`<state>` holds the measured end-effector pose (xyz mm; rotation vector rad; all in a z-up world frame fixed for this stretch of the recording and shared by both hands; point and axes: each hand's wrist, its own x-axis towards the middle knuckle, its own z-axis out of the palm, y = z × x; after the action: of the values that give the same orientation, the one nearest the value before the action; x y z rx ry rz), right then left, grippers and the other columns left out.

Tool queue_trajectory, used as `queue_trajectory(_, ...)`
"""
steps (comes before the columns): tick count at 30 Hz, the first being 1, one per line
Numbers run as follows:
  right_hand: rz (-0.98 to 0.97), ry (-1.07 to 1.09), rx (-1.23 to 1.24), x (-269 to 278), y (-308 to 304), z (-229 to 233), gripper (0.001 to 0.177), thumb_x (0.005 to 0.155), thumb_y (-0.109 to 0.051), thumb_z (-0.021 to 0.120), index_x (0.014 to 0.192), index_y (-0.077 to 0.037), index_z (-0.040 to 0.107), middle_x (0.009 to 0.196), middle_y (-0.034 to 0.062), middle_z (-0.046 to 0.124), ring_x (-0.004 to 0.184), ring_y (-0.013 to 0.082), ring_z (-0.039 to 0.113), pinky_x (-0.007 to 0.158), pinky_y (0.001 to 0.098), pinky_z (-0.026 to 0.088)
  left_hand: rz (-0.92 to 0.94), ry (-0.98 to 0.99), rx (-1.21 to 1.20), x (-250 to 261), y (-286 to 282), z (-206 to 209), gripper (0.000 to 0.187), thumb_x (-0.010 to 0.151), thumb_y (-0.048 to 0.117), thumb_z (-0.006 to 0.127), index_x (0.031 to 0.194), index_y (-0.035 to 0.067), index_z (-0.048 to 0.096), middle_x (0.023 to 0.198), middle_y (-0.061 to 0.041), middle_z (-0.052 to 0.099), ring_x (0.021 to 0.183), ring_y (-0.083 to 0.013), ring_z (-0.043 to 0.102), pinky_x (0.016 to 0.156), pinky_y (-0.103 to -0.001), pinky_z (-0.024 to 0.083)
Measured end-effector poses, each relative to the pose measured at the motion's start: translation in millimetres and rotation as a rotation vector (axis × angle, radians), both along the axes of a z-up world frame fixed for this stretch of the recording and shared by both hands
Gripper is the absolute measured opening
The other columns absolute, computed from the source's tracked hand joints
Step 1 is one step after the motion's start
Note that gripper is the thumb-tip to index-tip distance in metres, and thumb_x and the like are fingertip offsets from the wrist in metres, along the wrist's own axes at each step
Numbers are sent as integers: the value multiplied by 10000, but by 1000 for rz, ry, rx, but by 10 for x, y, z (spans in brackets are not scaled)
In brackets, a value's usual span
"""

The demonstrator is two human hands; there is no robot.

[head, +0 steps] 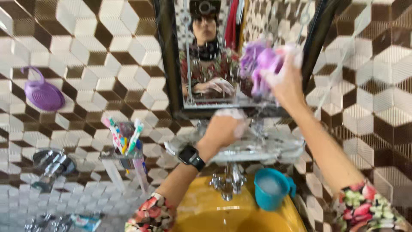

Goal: The person scrubs a bathroom mirror and the sink area using a soapy purple sponge. They repeatedly wipe the mirror surface and the chrome shelf above the yellow sink, rinsing the sponge in a blue cup of soapy water as needed.

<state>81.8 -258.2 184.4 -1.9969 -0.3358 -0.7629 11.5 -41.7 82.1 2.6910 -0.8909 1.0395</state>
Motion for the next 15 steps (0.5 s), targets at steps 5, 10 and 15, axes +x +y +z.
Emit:
queue_trajectory(5, -147, -935, -297, 352, 164, 1056, 388, 1113, -202, 694, 1445, -84, 531, 1705, 215, 343, 1529, 342, 442, 1293, 397, 380, 35, -470, -82, 340, 462, 1109, 512, 924, 257, 592, 1389, 41, 610, 1366, -199, 613, 1286, -344, 546, 1135, -486, 383)
queue_trajectory(10, -29, -1149, -859, 533, 461, 1499, 522, 1005, -341, 607, 1481, -129, 579, 1533, 211, 483, 1412, 393, 432, 1209, 577, 162, 213, -620, 151, 634, 749, 1987, 636, 908, 268, 585, 1485, 15, 503, 1594, -138, 431, 1485, -283, 364, 1192, -500, 278)
queue_trajectory(15, -275, -1160, -632, 660, 462, 2136, 540, 949, -249, 630, 1445, -51, 556, 1437, 198, 546, 1380, 383, 457, 1160, 610, 166, 185, -737, 161, 814, 886, 2548, 666, 964, 284, 557, 1565, 36, 416, 1643, -126, 368, 1512, -258, 331, 1206, -499, 263)
